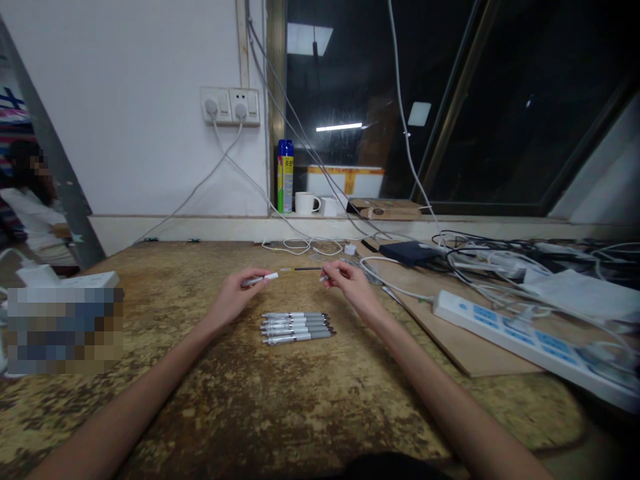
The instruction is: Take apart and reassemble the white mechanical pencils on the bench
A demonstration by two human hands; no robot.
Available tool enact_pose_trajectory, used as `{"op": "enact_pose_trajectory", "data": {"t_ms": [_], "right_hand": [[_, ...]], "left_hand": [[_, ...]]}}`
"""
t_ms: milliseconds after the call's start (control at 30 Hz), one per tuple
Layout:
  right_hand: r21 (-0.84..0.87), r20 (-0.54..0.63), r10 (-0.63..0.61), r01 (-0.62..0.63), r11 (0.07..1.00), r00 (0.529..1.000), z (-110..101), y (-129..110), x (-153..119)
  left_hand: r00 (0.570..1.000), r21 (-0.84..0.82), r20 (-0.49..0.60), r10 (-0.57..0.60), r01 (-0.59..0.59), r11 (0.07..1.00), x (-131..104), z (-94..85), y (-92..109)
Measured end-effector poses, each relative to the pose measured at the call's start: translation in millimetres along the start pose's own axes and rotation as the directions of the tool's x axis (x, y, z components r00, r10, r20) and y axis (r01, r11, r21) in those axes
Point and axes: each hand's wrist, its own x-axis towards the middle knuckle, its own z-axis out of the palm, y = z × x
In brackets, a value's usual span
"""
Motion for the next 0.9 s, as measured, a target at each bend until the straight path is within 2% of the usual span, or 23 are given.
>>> {"op": "enact_pose_trajectory", "data": {"t_ms": [433,900], "right_hand": [[-0.106,-0.012,-0.059,0.058,0.993,0.998,-3,6,2],[-0.208,-0.071,-0.053,0.037,0.977,0.996,-8,14,3]], "left_hand": [[1.000,0.011,-0.008,-0.008,0.008,1.000,0,1.5,1],[1.000,-0.027,0.004,-0.014,0.015,1.000,1,1.8,-3]]}}
